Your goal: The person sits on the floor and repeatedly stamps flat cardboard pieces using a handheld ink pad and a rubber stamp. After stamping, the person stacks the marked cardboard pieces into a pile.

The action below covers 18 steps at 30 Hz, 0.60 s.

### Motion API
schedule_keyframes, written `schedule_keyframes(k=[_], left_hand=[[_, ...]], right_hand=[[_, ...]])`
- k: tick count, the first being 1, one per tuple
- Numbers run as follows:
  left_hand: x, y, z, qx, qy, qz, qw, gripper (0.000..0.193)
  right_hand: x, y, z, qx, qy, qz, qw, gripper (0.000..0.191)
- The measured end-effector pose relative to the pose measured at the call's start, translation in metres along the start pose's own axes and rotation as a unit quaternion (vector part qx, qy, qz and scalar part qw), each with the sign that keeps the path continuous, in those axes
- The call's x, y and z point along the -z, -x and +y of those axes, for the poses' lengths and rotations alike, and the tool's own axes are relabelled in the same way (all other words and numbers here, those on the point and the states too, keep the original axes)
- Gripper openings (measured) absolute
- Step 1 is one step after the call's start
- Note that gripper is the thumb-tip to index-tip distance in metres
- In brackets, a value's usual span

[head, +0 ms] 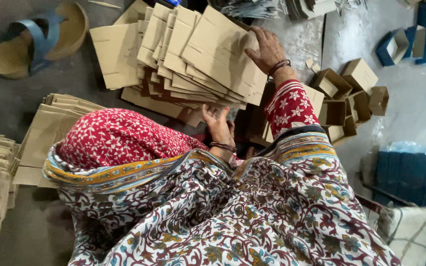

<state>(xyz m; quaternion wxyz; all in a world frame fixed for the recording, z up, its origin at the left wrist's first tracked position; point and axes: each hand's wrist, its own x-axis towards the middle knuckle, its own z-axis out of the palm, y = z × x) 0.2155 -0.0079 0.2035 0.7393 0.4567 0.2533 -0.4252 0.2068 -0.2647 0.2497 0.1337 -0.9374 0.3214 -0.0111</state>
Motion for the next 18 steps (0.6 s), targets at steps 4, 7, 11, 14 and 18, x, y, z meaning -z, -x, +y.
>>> schedule_keyframes(k=[4,7,11,14,18], left_hand=[[-0.009,0.0,0.015,0.019,0.005,0.019,1.0,0.088],[-0.012,-0.004,0.025,0.095,-0.023,0.056,0.994,0.088],[-0.012,-0.01,0.025,0.116,-0.032,0.072,0.99,0.085],[-0.01,-0.014,0.019,0.081,-0.01,0.043,0.996,0.077],[-0.006,-0.02,0.014,0.096,-0.006,0.055,0.994,0.077]], right_hand=[[-0.015,-0.042,-0.005,-0.037,-0.039,-0.045,0.998,0.089],[-0.024,-0.05,-0.011,-0.062,-0.059,-0.109,0.99,0.097],[-0.032,-0.04,-0.023,0.012,-0.054,-0.097,0.994,0.097],[-0.033,-0.03,-0.032,0.01,-0.045,-0.114,0.992,0.096],[-0.035,-0.015,-0.037,-0.023,-0.07,-0.14,0.987,0.102]])
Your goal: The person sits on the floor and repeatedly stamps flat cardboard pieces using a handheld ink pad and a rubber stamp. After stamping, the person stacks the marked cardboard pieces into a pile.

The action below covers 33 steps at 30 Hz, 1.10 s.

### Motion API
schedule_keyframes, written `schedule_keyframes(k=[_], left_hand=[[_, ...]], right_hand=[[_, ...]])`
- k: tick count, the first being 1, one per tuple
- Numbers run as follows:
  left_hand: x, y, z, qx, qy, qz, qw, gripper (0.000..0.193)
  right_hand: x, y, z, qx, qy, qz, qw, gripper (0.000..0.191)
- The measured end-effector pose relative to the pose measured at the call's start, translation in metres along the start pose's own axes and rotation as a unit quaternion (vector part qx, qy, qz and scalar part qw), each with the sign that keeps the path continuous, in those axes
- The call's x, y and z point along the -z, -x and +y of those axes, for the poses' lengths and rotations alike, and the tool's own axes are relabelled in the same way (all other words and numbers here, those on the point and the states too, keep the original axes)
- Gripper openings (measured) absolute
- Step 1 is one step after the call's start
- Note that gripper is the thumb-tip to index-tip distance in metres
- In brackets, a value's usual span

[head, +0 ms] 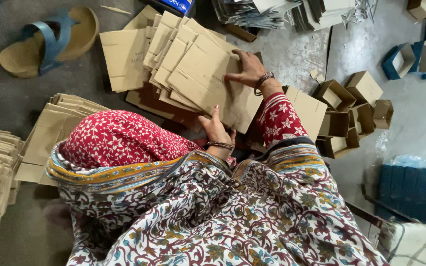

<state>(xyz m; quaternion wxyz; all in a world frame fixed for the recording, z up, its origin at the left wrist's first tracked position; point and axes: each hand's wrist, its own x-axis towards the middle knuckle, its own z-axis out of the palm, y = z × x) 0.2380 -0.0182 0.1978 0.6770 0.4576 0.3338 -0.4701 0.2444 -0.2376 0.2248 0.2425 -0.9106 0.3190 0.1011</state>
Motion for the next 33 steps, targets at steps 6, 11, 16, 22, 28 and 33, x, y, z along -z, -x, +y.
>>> schedule_keyframes(k=[6,11,16,22,28,33], left_hand=[[0.009,-0.001,0.011,-0.051,0.011,-0.01,0.999,0.079],[0.018,0.015,0.017,-0.136,0.002,-0.029,0.99,0.081],[0.015,0.04,0.027,-0.322,-0.051,-0.069,0.943,0.082],[-0.016,0.041,0.078,-0.537,-0.141,-0.217,0.803,0.07],[-0.033,0.018,0.108,-0.576,-0.165,-0.239,0.764,0.067],[-0.03,0.0,0.104,-0.639,-0.24,-0.144,0.716,0.069]], right_hand=[[-0.017,0.018,0.011,-0.035,-0.024,-0.013,0.999,0.101],[-0.018,0.033,0.006,-0.015,-0.038,0.008,0.999,0.094],[0.027,0.083,-0.015,0.06,-0.333,0.078,0.938,0.077],[0.067,0.135,-0.029,0.169,-0.517,0.189,0.817,0.072],[0.027,0.107,-0.018,0.121,-0.562,0.236,0.783,0.067],[-0.018,0.087,0.012,0.124,-0.609,0.239,0.746,0.062]])
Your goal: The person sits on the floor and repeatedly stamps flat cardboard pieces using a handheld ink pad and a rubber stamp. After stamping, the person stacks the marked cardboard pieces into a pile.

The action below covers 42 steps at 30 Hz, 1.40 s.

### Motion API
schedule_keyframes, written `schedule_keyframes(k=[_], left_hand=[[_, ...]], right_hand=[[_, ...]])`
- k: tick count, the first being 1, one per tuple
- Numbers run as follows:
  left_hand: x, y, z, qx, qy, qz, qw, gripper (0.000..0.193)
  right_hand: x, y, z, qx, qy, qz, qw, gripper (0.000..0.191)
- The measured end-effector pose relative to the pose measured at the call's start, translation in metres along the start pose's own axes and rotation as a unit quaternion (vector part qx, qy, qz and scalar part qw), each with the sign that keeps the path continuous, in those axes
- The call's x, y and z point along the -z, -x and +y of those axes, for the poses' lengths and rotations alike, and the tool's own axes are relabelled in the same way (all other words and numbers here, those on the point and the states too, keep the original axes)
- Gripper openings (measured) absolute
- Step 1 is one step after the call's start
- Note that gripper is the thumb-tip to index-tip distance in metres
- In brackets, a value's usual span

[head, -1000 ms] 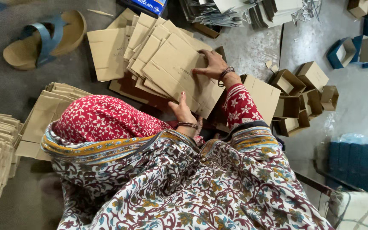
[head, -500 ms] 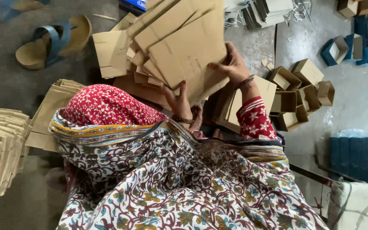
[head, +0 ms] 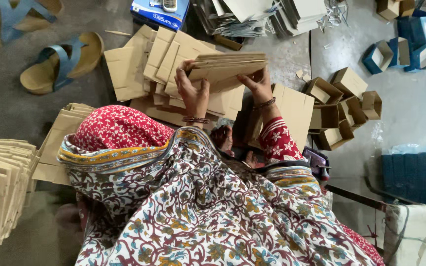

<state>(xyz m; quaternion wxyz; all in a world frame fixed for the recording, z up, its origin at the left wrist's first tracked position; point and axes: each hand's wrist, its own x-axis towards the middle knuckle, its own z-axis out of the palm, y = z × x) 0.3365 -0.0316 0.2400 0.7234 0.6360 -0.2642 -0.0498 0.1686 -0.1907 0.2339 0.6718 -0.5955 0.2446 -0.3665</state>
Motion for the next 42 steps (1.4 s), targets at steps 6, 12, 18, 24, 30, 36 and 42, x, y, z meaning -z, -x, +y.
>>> schedule_keyframes(k=[6,12,18,24,30,36,42], left_hand=[[0.0,0.0,0.007,0.055,-0.009,0.005,0.998,0.059],[0.004,0.0,0.032,0.017,0.059,-0.001,0.998,0.062],[0.006,-0.003,0.033,0.017,-0.098,-0.004,0.995,0.067],[-0.006,0.007,0.016,-0.006,-0.132,0.009,0.991,0.063],[0.001,0.004,0.011,0.023,-0.061,0.015,0.998,0.058],[0.017,0.004,0.06,-0.019,-0.033,-0.056,0.998,0.058],[-0.017,0.04,0.094,-0.132,0.035,-0.171,0.976,0.049]], right_hand=[[0.004,0.008,0.018,0.0,0.017,0.023,1.0,0.058],[-0.01,0.021,-0.017,0.023,-0.035,0.032,0.999,0.066],[-0.033,0.025,-0.027,0.016,-0.061,0.017,0.998,0.075],[-0.013,0.024,-0.008,0.027,-0.091,0.026,0.995,0.066],[0.015,0.02,0.024,-0.033,-0.011,0.041,0.999,0.048],[0.011,0.04,-0.042,-0.003,0.036,-0.011,0.999,0.036],[0.045,0.112,-0.168,0.115,0.282,-0.03,0.952,0.031]])
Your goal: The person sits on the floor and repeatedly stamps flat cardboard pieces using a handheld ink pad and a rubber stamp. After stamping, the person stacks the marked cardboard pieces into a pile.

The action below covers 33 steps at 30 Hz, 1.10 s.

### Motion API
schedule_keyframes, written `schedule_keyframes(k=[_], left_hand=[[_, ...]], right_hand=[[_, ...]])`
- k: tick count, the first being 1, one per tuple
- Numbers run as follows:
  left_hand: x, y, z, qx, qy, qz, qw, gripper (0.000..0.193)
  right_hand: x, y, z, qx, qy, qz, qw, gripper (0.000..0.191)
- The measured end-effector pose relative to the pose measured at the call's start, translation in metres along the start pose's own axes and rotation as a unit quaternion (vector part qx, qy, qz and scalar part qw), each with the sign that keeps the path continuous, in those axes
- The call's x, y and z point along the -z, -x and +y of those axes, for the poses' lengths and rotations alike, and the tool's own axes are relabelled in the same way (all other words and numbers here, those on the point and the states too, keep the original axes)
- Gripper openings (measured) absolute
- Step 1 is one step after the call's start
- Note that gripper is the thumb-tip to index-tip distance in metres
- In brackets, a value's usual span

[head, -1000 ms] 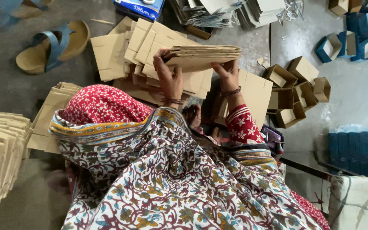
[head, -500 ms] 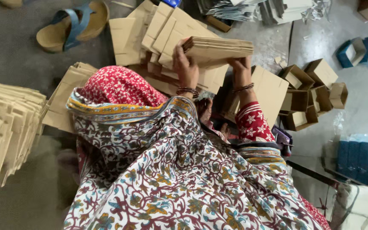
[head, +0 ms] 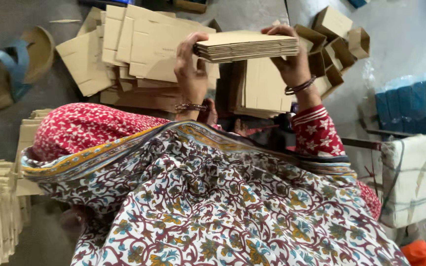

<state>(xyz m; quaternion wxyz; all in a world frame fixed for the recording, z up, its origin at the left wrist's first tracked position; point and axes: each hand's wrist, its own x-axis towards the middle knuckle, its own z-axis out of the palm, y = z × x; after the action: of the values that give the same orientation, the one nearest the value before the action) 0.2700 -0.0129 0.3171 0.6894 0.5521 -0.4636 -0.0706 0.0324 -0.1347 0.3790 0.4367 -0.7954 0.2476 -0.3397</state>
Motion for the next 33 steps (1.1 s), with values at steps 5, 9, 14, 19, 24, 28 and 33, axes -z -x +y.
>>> schedule_keyframes(k=[5,9,14,19,24,28,33], left_hand=[[-0.094,0.001,-0.013,-0.106,0.037,-0.118,0.987,0.042],[-0.149,0.018,-0.038,-0.16,-0.041,-0.234,0.958,0.046],[-0.155,0.06,-0.065,-0.02,0.048,-0.393,0.918,0.053],[-0.12,0.093,-0.077,-0.218,-0.121,-0.425,0.87,0.043],[-0.109,0.102,-0.066,-0.174,-0.144,-0.371,0.901,0.051],[-0.089,0.128,-0.076,0.189,-0.021,-0.085,0.978,0.058],[-0.061,0.144,-0.116,0.545,0.248,0.235,0.765,0.073]], right_hand=[[0.077,0.051,0.007,-0.019,0.129,0.099,0.986,0.031],[0.108,0.096,0.063,-0.011,0.265,0.18,0.947,0.027],[0.084,0.15,0.125,-0.084,0.27,0.139,0.949,0.032],[0.065,0.19,0.126,-0.078,0.366,0.017,0.927,0.047],[0.059,0.172,0.106,-0.094,0.425,0.011,0.9,0.048],[0.047,0.133,0.091,-0.069,0.45,0.046,0.889,0.052],[0.01,0.048,0.089,-0.001,0.403,-0.004,0.915,0.044]])
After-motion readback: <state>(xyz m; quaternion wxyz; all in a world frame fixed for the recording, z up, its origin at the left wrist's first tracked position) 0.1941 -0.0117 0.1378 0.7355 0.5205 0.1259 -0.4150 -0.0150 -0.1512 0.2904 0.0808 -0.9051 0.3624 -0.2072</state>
